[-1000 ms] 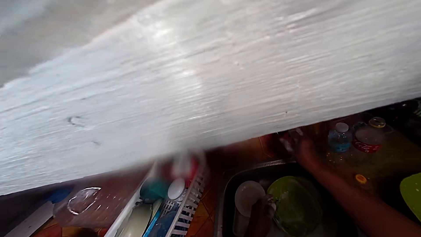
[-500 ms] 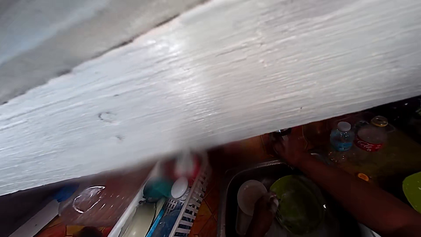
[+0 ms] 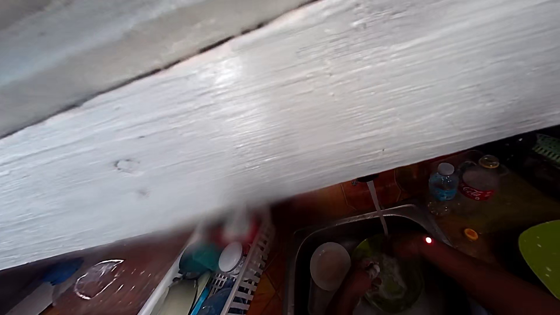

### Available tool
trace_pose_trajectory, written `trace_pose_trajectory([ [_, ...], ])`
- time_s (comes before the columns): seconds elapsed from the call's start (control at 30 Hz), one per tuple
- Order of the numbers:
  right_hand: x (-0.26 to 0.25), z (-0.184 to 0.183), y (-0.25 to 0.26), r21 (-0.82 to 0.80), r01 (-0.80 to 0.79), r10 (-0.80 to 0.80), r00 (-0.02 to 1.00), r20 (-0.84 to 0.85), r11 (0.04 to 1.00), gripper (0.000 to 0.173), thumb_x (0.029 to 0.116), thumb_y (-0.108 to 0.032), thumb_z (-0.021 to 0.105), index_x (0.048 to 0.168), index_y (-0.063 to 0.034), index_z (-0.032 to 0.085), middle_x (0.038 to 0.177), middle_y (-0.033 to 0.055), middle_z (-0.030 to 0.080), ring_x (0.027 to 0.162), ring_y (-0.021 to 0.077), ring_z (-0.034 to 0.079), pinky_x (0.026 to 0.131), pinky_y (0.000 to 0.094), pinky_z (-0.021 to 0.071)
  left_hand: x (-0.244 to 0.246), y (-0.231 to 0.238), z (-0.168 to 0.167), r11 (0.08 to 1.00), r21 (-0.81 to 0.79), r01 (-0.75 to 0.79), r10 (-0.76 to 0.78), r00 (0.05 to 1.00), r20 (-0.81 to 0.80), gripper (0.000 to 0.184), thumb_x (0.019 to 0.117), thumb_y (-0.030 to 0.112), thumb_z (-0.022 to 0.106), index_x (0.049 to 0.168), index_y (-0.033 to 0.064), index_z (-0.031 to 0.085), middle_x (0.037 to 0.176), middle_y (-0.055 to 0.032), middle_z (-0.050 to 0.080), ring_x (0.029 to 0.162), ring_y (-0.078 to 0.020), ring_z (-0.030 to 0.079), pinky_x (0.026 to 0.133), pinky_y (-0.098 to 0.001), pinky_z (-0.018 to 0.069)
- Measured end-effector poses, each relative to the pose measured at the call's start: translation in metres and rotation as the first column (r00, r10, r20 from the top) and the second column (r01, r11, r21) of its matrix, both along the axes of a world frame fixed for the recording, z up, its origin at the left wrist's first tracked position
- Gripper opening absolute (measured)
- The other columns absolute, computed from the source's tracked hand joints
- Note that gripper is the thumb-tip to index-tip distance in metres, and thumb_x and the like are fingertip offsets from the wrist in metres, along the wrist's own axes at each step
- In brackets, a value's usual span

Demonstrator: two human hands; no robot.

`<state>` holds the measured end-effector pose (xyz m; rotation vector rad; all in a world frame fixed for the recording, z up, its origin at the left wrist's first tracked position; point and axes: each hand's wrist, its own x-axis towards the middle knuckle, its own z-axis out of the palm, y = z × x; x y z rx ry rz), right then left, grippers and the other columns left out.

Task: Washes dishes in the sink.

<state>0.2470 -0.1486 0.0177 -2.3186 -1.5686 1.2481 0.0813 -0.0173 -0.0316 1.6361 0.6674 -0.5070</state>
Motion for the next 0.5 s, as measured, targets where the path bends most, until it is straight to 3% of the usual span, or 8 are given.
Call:
trace_pose_trajectory([
  [0.1,0.014,0.009,-0.003,0.129,0.175,-0.161,0.98,-0.116,0.976,0.035,0.1053,-0.026,0.057,0.121,0.0042,0.065,0.122,0.0273,0.064,0.118,0.0413,0.059,0.103,0.0608,0.0422,0.016,-0.003,-0.002,0.996,-0.046,-0.078,0.077,0.997,-0.021,0.04,0.1106,0.022,0.045,0.144,0.0006,0.049,0.132,-0.0174,0.062,0.104,-0.024,0.069,0.091,-0.04,0.0566],
  [0.13,0.019,0.009,-0.003,0.18,0.239,-0.206,0.961,-0.184,0.954,0.032,0.1046,-0.024,0.058,0.118,0.0039,0.066,0.115,0.0249,0.066,0.111,0.0374,0.062,0.1,0.0582,0.0447,0.021,-0.005,-0.002,0.993,-0.062,-0.102,0.101,0.995,-0.021,0.039,0.1103,0.021,0.045,0.144,0.0003,0.049,0.131,-0.017,0.062,0.102,-0.023,0.069,0.09,-0.0392,0.0566],
  [0.2,0.022,0.007,-0.002,0.278,0.403,-0.277,0.874,-0.399,0.872,0.024,0.1042,-0.018,0.058,0.109,0.0027,0.068,0.099,0.014,0.069,0.091,0.0219,0.064,0.089,0.0444,0.0504,0.031,-0.008,0.001,0.983,-0.105,-0.148,0.147,0.989,-0.02,0.04,0.1106,0.019,0.044,0.146,0.0005,0.047,0.128,-0.0156,0.063,0.099,-0.0211,0.068,0.088,-0.038,0.0563],
  [0.23,0.019,0.007,-0.001,0.291,0.505,-0.304,0.793,-0.529,0.812,0.022,0.1054,-0.017,0.056,0.107,0.0013,0.068,0.092,0.0073,0.068,0.084,0.0136,0.065,0.085,0.0358,0.0542,0.037,-0.009,0.003,0.977,-0.119,-0.175,0.174,0.985,-0.018,0.039,0.1111,0.017,0.042,0.146,-0.0002,0.046,0.126,-0.0155,0.065,0.098,-0.0205,0.069,0.087,-0.0376,0.0563],
  [0.3,0.009,0.008,0.005,0.236,0.699,-0.337,0.577,-0.744,0.676,0.025,0.1082,-0.022,0.052,0.101,-0.0029,0.066,0.079,-0.0002,0.065,0.071,0.0088,0.065,0.074,0.0284,0.0568,0.048,-0.013,0.005,0.951,-0.173,-0.258,0.26,0.966,-0.012,0.036,0.1116,0.014,0.036,0.142,-0.0016,0.047,0.122,-0.0154,0.066,0.097,-0.0207,0.069,0.086,-0.038,0.0565],
  [0.43,-0.012,0.021,0.02,0.064,0.871,-0.322,0.247,-0.914,0.486,0.036,0.11,-0.035,0.046,0.086,-0.0107,0.056,0.063,-0.0025,0.055,0.054,0.0107,0.057,0.058,0.0269,0.0546,0.065,-0.019,0.0,0.837,-0.337,-0.432,0.475,0.879,0.051,0.038,0.1137,0.025,0.031,0.139,-0.0011,0.045,0.113,-0.018,0.063,0.092,-0.0252,0.065,0.079,-0.0429,0.0562],
  [0.5,-0.018,0.031,0.026,-0.01,0.891,-0.309,0.146,-0.94,0.454,0.04,0.1104,-0.041,0.042,0.085,-0.0119,0.052,0.063,-0.002,0.051,0.052,0.0114,0.054,0.056,0.0272,0.0529,0.068,-0.025,0.01,0.808,-0.352,-0.473,0.523,0.85,0.059,0.038,0.1133,0.026,0.033,0.14,0.0007,0.045,0.112,-0.0178,0.062,0.09,-0.0243,0.063,0.077,-0.0424,0.0556],
])
